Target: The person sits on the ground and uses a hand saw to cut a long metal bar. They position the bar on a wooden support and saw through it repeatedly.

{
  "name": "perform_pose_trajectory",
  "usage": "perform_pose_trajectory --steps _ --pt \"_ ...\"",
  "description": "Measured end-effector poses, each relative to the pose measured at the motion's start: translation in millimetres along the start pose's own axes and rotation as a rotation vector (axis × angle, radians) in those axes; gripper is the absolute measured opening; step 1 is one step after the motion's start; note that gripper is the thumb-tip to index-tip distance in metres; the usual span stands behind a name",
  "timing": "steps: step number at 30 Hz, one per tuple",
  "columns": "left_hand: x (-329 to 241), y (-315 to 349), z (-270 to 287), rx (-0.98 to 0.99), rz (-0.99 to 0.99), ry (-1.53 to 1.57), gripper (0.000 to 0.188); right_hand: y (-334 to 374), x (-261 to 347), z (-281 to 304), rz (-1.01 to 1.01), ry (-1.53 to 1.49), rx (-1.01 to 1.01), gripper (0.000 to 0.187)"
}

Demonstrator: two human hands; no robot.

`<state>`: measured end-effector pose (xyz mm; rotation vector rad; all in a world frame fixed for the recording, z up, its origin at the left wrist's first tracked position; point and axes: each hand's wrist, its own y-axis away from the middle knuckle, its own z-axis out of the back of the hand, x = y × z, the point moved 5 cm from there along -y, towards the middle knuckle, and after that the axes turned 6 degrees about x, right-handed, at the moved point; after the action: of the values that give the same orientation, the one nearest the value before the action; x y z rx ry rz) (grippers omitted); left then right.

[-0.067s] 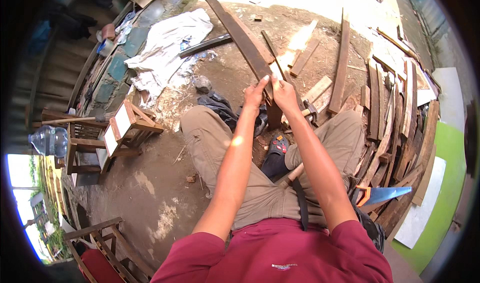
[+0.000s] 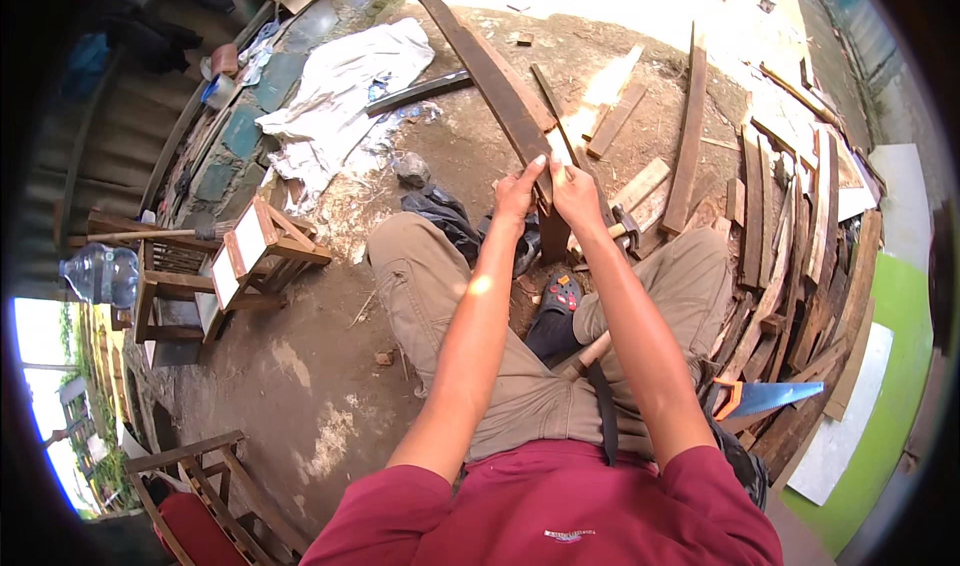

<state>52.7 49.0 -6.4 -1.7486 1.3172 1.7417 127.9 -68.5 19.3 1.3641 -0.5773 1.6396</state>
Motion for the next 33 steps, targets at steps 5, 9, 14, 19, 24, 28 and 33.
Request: perform_pose_trajectory --steps 5,9,14,19,24,28,33 --pt "-6.9 -15.8 7.2 -0.152 -0.055 -0.057 0.052 -7.1 -0.7 -1.7 0.038 0.018 0.015 0.057" --pt "-5.1 -41.4 24.6 -0.231 -0.030 -0.008 0.066 -0.9 6.6 -0.2 0.013 0.024 0.016 0.055" --pt "-21.2 -59.4 24.7 -0.288 -0.095 -0.159 0.060 6.1 9.7 -0.2 0.116 -0.027 -0.118 0.052" --pt "-44.1 -67.3 24.0 -0.225 -0.248 -0.420 0.061 -10.1 -3.4 5.9 0.046 0.020 -0.022 0.053" --pt "-47.5 -40.4 23.0 -0.328 -0.184 -0.634 0.070 -1.0 9.0 4.0 0.059 -0.016 -0.025 0.051" --pt "-55.0 0.7 1.8 -0.440 -0.262 -0.746 0.071 0.8 4.3 3.6 0.122 -0.029 -0.082 0.054" --pt "-40.3 7.7 1.5 -0.306 -0.156 -0.733 0.077 -5.2 -7.7 0.0 0.063 -0.148 0.022 0.070"
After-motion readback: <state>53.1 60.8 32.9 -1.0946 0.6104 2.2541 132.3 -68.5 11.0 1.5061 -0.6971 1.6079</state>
